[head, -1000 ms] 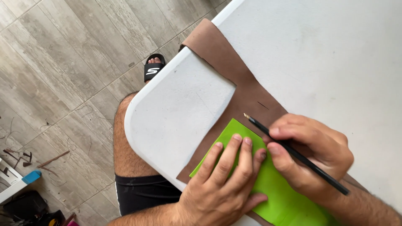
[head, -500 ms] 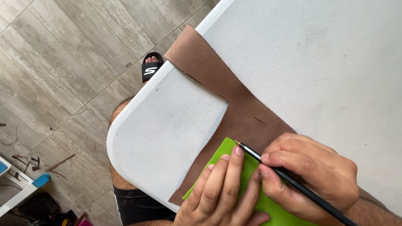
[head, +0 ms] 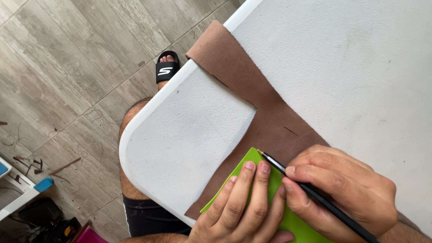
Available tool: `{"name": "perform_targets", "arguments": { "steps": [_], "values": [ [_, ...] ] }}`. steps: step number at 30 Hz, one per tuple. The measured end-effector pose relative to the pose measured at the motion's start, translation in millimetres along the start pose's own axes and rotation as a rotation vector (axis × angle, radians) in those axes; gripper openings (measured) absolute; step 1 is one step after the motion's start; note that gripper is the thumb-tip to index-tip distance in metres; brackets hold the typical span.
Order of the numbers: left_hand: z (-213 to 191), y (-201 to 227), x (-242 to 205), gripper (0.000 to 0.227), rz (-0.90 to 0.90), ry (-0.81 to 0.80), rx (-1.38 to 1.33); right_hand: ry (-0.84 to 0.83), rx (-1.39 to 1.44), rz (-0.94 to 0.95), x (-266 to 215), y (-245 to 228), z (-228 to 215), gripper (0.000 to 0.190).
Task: Tracing a green template onto a piece of brown leather using a marker in a workshop environment.
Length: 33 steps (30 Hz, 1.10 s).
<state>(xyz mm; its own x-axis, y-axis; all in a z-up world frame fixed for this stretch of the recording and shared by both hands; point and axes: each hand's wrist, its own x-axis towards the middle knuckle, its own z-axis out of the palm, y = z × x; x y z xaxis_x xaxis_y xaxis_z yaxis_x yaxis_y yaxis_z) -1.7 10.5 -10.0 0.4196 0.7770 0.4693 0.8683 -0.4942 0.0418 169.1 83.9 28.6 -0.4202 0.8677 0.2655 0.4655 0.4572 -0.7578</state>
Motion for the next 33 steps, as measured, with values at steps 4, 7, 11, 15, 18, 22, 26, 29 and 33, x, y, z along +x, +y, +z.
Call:
{"name": "perform_targets", "arguments": {
  "steps": [4, 7, 11, 15, 18, 22, 26, 29, 33],
  "values": [
    [0, 0, -2, 0.056, -0.001, -0.004, -0.026, -0.013, -0.032, 0.009, -2, 1, -1, 0.011],
    [-1, -2, -2, 0.056, 0.019, -0.006, -0.003, 0.012, 0.002, 0.013, -2, 2, 3, 0.009],
    [-1, -2, -3, 0.056, 0.001, -0.007, -0.024, -0.027, -0.034, 0.021, -6, 3, 0, 0.014],
    [-2, -3, -2, 0.056, 0.000, -0.002, -0.041, -0.008, -0.036, 0.031, -6, 2, 1, 0.011],
    [-1, -3, -3, 0.056, 0.005, -0.004, -0.040, -0.030, -0.035, 0.023, -5, 2, -1, 0.013],
    [-2, -4, -3, 0.057, 0.015, -0.011, -0.038, -0.061, -0.063, 0.019, -8, 3, -3, 0.017],
    [-4, -4, -4, 0.057, 0.029, -0.022, -0.030, -0.017, -0.044, 0.122, -16, 4, -2, 0.017],
    [-8, -2, -3, 0.060, 0.009, -0.057, -0.050, 0.086, 0.044, 0.139, -22, 9, -2, 0.017],
    [-19, 8, -6, 0.060, -0.023, -0.139, -0.122, 0.115, 0.070, 0.259, -30, 8, -3, 0.011]
  ]
}}
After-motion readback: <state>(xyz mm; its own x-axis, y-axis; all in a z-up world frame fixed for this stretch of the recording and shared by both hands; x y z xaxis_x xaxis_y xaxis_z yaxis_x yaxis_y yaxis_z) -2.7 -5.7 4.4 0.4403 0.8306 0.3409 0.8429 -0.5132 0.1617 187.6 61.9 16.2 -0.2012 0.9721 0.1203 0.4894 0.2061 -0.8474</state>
